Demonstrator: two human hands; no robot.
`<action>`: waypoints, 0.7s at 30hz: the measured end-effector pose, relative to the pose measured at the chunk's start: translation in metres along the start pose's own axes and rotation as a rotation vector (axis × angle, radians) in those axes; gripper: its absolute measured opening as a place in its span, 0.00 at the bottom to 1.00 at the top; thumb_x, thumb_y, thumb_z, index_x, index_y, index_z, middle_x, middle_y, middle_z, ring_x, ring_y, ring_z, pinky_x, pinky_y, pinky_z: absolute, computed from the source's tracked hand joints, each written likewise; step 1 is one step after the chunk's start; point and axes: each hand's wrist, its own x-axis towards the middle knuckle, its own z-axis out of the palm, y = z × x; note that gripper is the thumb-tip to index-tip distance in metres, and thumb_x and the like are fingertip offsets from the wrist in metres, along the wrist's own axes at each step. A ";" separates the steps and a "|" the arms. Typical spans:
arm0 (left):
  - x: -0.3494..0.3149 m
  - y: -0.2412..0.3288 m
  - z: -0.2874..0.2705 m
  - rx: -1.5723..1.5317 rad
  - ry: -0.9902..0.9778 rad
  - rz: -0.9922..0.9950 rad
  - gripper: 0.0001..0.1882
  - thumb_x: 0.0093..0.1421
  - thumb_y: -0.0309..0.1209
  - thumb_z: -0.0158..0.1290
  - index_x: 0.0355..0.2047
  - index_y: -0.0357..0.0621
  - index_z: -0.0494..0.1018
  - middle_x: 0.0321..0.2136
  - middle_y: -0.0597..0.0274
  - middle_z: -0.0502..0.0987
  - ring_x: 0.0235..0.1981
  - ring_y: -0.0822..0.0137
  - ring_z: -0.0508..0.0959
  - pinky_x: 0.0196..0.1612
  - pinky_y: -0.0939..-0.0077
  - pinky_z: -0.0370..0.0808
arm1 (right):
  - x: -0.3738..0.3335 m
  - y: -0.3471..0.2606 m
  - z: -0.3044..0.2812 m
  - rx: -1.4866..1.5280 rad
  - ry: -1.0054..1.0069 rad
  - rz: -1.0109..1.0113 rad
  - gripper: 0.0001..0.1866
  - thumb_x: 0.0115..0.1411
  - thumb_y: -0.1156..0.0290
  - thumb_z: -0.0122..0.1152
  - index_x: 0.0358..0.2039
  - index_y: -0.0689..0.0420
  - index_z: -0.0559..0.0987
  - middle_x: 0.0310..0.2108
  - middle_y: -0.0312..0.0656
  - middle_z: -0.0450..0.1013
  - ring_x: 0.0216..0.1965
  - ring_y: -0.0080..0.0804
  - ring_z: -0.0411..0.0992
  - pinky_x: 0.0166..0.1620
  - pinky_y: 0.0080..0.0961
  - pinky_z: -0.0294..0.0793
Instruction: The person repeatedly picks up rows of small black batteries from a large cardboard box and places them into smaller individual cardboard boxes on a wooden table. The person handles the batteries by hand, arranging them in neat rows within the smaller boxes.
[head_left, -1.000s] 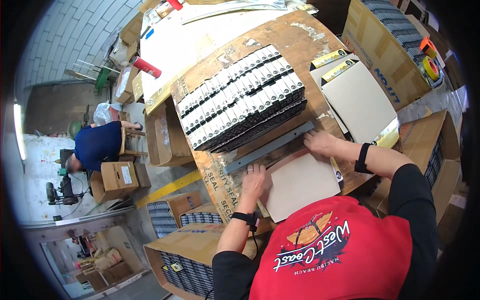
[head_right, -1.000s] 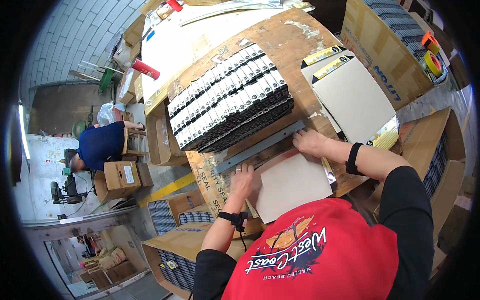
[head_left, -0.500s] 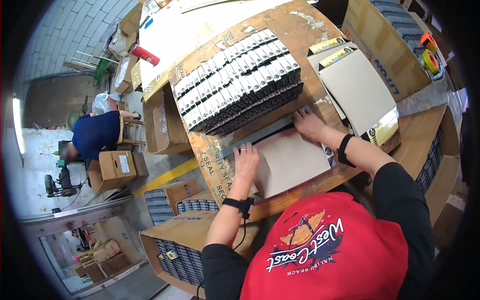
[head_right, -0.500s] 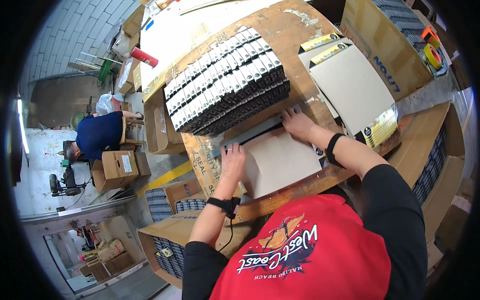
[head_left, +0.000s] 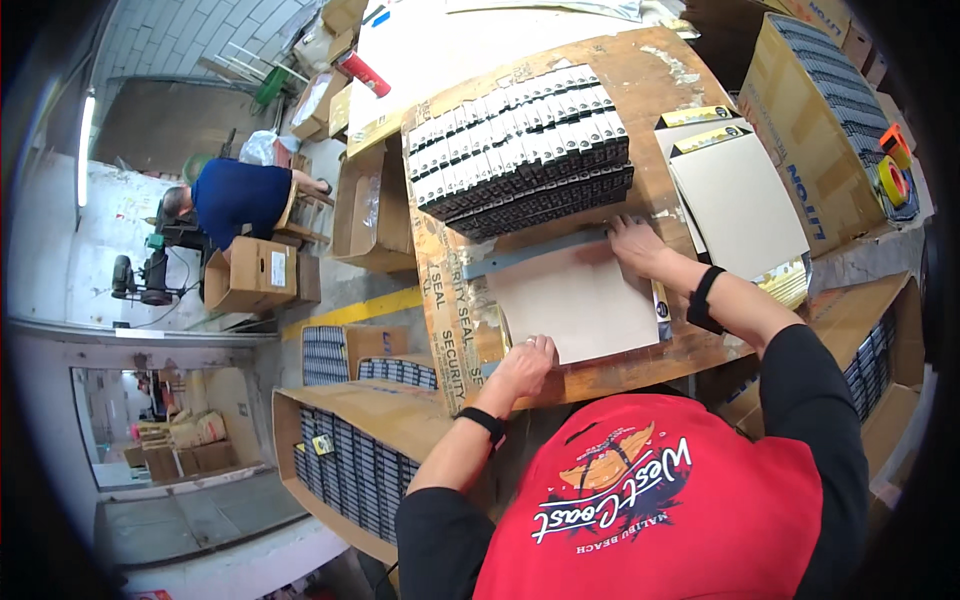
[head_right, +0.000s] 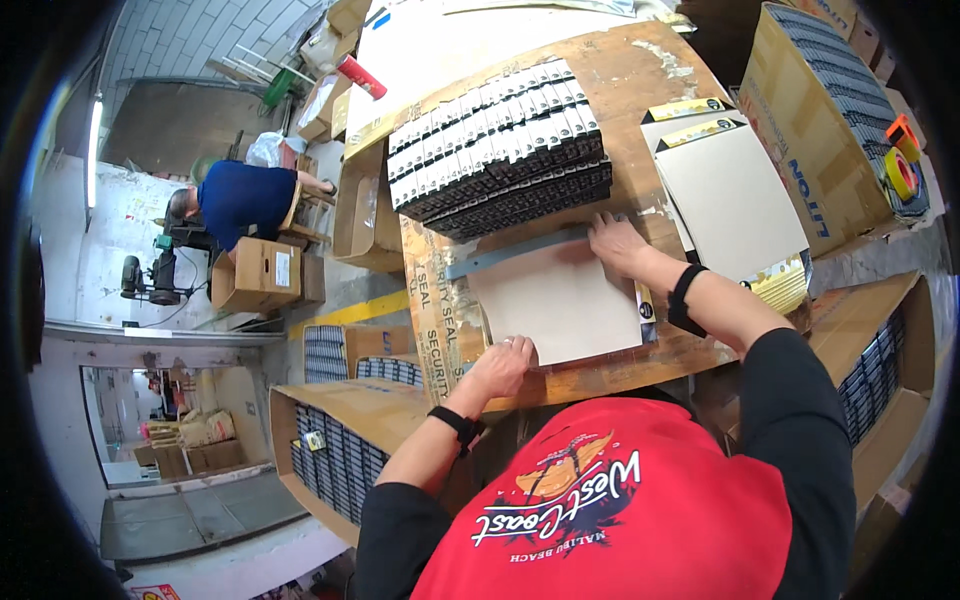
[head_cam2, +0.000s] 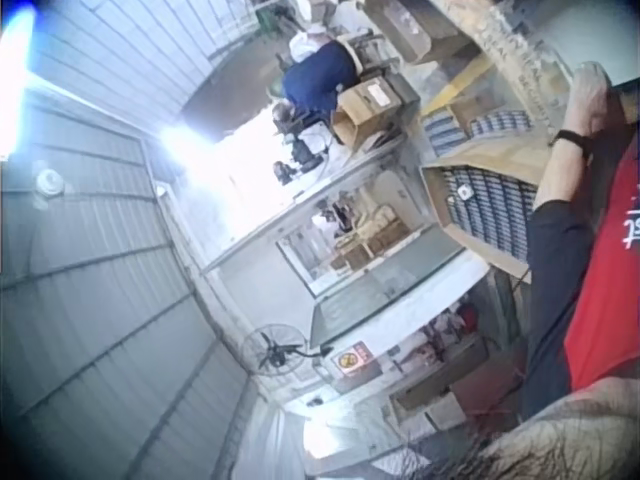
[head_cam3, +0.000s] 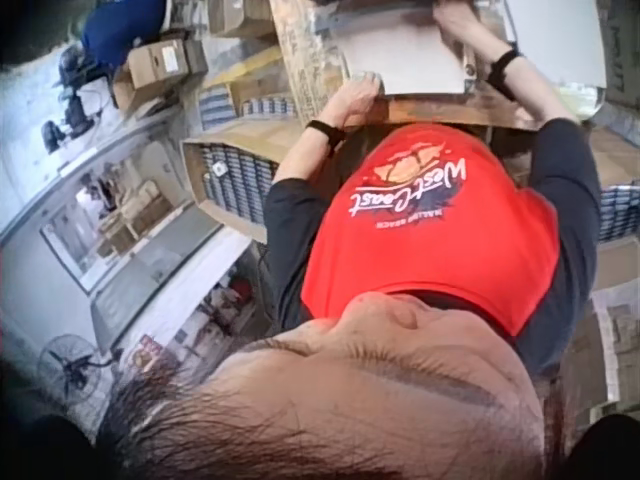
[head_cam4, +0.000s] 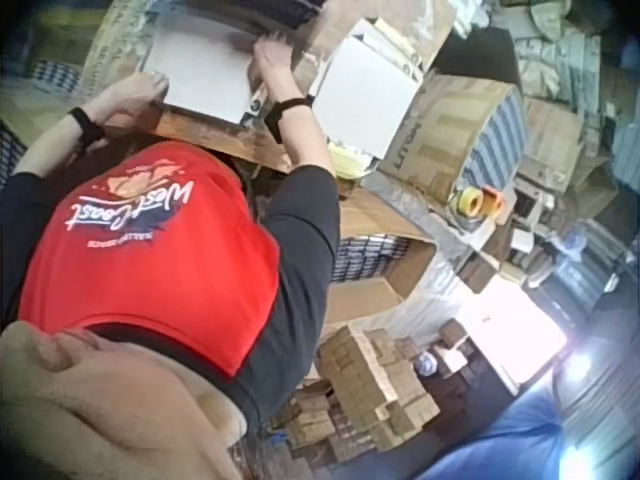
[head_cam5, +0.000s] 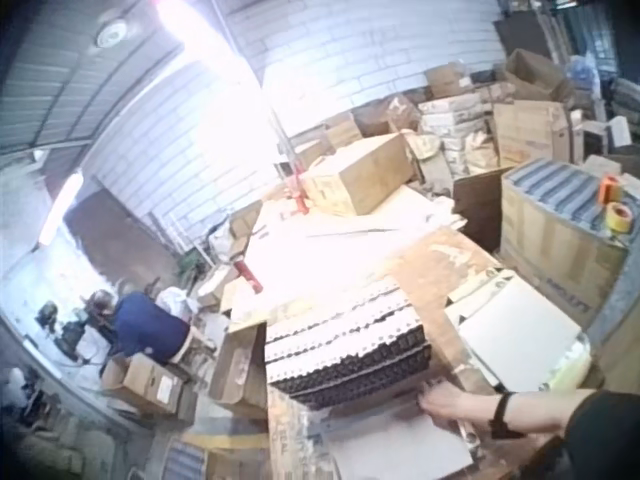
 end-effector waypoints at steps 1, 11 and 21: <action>0.000 0.001 0.002 -0.006 -0.021 0.001 0.18 0.40 0.25 0.53 0.34 0.33 0.67 0.29 0.53 0.70 0.35 0.60 0.74 0.36 0.73 0.74 | -0.008 -0.007 -0.012 0.084 0.052 -0.128 0.18 0.39 0.72 0.59 0.34 0.64 0.73 0.39 0.52 0.68 0.42 0.43 0.68 0.39 0.33 0.72; 0.003 -0.006 0.014 -0.350 -0.074 -0.281 0.15 0.44 0.20 0.52 0.35 0.43 0.72 0.36 0.54 0.71 0.42 0.52 0.73 0.42 0.60 0.74 | -0.113 -0.023 -0.008 0.487 -0.074 -0.447 0.07 0.47 0.68 0.52 0.27 0.57 0.71 0.22 0.44 0.71 0.25 0.43 0.73 0.30 0.34 0.73; 0.034 0.020 0.043 -0.379 -0.057 -0.629 0.08 0.46 0.31 0.52 0.24 0.42 0.78 0.29 0.46 0.78 0.34 0.52 0.78 0.38 0.62 0.75 | -0.080 -0.054 0.003 0.385 -0.529 -0.135 0.09 0.40 0.68 0.53 0.18 0.61 0.77 0.27 0.56 0.74 0.31 0.51 0.74 0.33 0.40 0.74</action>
